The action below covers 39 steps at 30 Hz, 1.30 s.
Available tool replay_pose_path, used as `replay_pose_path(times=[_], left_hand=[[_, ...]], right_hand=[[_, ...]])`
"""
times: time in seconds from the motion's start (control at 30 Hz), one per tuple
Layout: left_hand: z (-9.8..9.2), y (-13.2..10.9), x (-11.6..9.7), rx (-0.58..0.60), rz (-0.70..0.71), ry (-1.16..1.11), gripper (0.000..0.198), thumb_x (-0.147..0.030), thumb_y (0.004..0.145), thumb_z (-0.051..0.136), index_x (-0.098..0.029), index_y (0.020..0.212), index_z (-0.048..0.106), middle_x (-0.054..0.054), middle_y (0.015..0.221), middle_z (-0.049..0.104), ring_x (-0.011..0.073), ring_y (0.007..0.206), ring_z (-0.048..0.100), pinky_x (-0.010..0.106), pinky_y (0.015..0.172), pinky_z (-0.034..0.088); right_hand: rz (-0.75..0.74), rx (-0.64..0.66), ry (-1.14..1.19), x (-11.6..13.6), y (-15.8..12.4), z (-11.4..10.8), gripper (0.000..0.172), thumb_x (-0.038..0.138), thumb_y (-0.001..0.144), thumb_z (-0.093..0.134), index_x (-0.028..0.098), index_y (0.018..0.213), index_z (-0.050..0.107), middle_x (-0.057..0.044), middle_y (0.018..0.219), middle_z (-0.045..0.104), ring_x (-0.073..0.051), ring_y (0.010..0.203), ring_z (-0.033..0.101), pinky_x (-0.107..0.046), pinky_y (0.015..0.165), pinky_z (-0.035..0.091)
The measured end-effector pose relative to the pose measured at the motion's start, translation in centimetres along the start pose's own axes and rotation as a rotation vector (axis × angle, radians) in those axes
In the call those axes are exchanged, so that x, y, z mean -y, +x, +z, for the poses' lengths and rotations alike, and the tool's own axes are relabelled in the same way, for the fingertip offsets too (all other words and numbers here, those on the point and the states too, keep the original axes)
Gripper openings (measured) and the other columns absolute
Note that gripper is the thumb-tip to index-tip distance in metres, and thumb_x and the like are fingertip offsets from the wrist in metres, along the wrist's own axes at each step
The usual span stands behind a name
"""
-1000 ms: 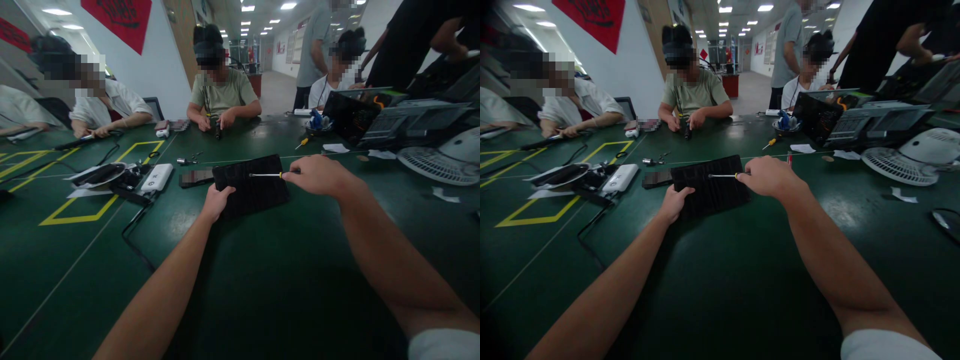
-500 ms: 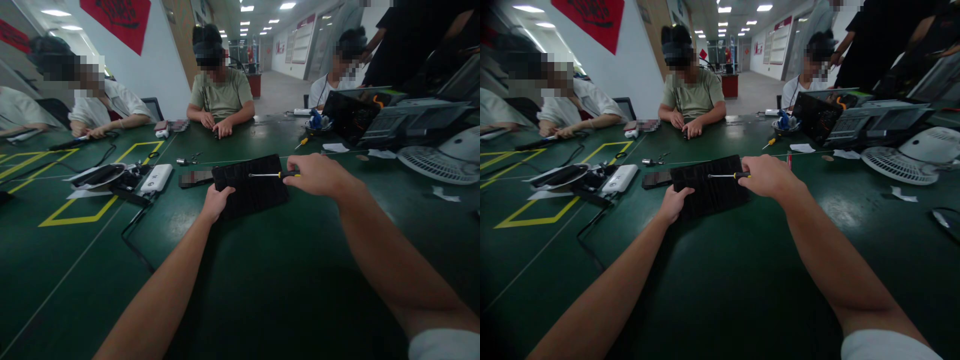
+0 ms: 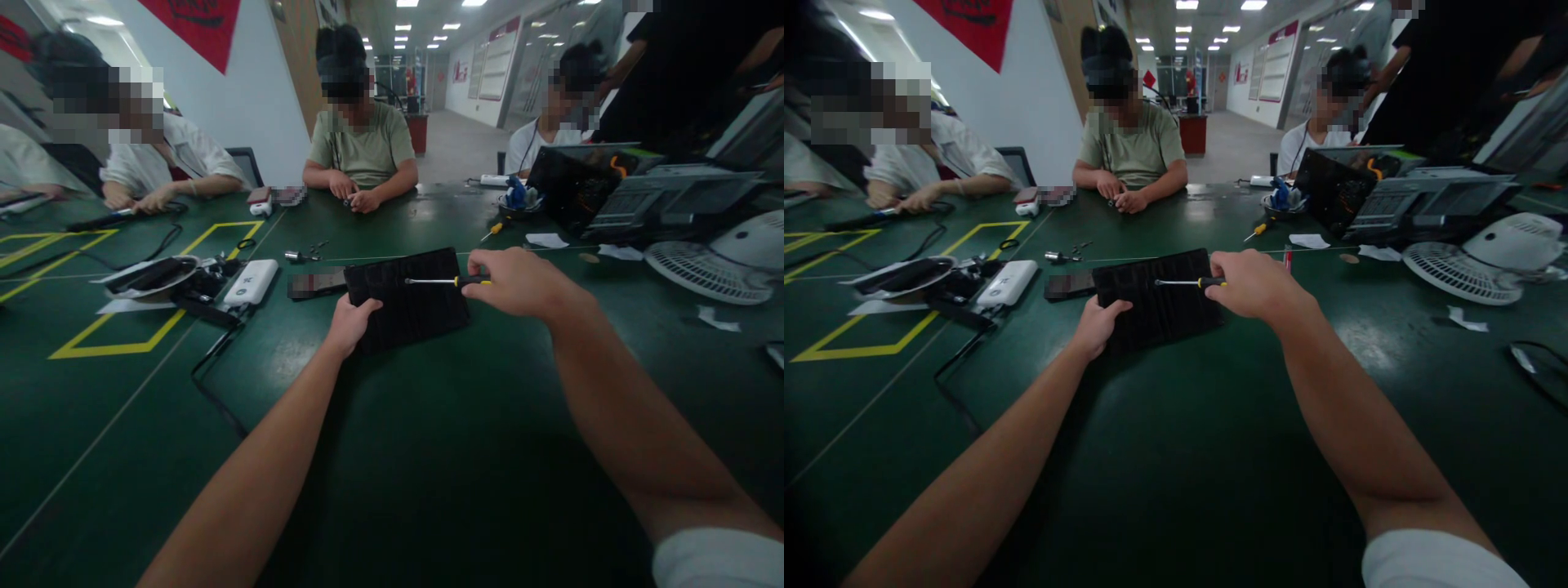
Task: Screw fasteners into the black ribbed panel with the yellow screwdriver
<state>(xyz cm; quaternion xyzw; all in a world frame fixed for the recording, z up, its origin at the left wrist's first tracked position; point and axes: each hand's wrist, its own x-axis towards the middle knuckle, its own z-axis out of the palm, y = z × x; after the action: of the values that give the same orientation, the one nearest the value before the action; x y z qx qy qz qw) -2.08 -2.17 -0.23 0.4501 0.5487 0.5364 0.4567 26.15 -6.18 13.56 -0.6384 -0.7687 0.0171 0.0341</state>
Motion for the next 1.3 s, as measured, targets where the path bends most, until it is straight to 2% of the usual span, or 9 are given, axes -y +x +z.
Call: replay_pose_path(times=[0.97,1.3], left_hand=[[-0.06,0.05,0.09,0.011,0.002,-0.020,0.037,-0.033,0.057,0.084,-0.017,0.090,0.074,0.005,0.088,0.077,0.0268,0.087,0.073,0.042,0.088,0.060],[-0.19,0.19,0.22,0.012,-0.002,-0.023,0.037,-0.032,0.058,0.084,-0.017,0.091,0.075,0.006,0.090,0.079,0.0274,0.089,0.074,0.040,0.085,0.061]], right_hand=[[0.019,0.010,-0.027,0.24,-0.05,-0.22,0.047,0.057,0.098,0.051,0.024,0.110,0.081,-0.015,0.108,0.079,-0.037,0.104,0.070,-0.044,0.074,0.047],[0.044,0.093,0.004,0.54,0.07,-0.32,0.053,0.061,0.102,0.040,0.024,0.111,0.077,-0.014,0.110,0.077,-0.034,0.100,0.069,-0.044,0.075,0.045]])
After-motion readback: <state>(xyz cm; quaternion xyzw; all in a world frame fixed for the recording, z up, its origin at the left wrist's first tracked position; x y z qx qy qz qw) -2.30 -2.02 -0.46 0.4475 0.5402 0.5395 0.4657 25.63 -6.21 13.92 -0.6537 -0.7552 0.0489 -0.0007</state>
